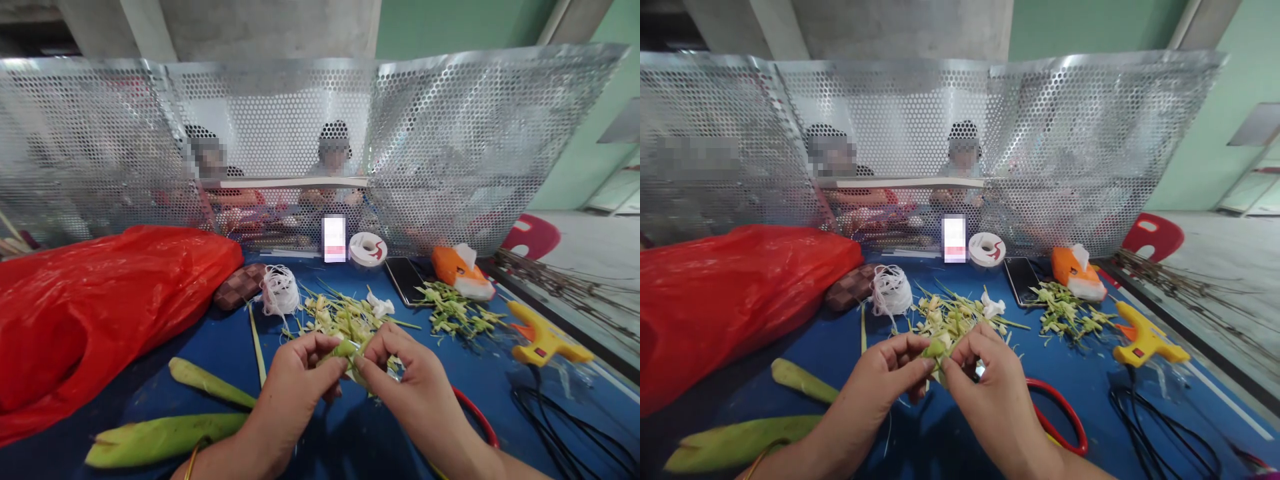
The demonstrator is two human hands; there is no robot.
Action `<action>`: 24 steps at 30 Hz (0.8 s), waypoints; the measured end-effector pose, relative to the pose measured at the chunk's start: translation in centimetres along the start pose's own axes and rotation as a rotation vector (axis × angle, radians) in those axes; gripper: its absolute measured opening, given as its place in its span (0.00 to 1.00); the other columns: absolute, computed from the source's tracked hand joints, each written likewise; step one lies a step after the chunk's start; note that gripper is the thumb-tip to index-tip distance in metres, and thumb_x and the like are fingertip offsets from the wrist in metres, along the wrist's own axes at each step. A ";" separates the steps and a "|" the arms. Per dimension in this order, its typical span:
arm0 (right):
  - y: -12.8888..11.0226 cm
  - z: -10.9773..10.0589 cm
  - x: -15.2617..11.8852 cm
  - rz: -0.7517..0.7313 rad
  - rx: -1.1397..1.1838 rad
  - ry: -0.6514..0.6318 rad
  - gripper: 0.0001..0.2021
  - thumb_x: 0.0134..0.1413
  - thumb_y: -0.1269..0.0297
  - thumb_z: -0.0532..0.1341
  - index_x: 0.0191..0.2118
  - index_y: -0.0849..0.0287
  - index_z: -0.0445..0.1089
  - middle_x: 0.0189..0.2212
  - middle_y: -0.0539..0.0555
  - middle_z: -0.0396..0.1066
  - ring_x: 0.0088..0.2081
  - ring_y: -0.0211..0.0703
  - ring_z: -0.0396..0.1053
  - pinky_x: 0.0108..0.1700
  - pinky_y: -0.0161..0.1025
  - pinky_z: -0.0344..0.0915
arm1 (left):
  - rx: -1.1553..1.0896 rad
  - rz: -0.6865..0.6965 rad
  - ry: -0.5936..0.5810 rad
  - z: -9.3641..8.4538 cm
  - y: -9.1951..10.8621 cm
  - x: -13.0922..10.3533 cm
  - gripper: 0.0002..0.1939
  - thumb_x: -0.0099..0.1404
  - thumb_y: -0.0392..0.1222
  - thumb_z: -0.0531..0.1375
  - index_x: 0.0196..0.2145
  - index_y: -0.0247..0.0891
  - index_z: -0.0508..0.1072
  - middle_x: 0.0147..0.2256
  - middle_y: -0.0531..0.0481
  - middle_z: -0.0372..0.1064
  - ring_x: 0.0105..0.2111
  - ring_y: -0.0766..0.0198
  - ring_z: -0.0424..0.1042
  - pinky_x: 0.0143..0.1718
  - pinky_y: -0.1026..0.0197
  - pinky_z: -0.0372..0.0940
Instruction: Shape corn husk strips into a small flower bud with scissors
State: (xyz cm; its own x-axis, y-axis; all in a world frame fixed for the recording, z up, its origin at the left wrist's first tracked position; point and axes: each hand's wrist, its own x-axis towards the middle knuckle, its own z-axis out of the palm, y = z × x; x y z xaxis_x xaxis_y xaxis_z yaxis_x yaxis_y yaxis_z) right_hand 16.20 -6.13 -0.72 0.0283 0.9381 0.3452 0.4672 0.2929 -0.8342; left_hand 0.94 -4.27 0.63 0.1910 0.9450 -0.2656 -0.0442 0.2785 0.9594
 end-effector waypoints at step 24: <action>-0.2 -1.0 0.7 0.099 0.126 -0.084 0.10 0.48 0.58 0.62 0.24 0.57 0.69 0.21 0.49 0.69 0.25 0.40 0.65 0.29 0.34 0.61 | -0.289 -0.005 -0.052 0.3 -1.4 -0.5 0.11 0.47 0.39 0.69 0.28 0.32 0.74 0.23 0.53 0.68 0.18 0.73 0.63 0.21 0.68 0.59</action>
State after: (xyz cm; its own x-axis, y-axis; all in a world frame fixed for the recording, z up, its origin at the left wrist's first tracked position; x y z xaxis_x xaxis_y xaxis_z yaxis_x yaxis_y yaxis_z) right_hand 17.02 -5.72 0.13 -0.0075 0.9740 0.2266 0.3513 0.2147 -0.9113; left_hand 1.16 -5.14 -0.54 0.2416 0.9355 -0.2576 -0.3189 0.3273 0.8895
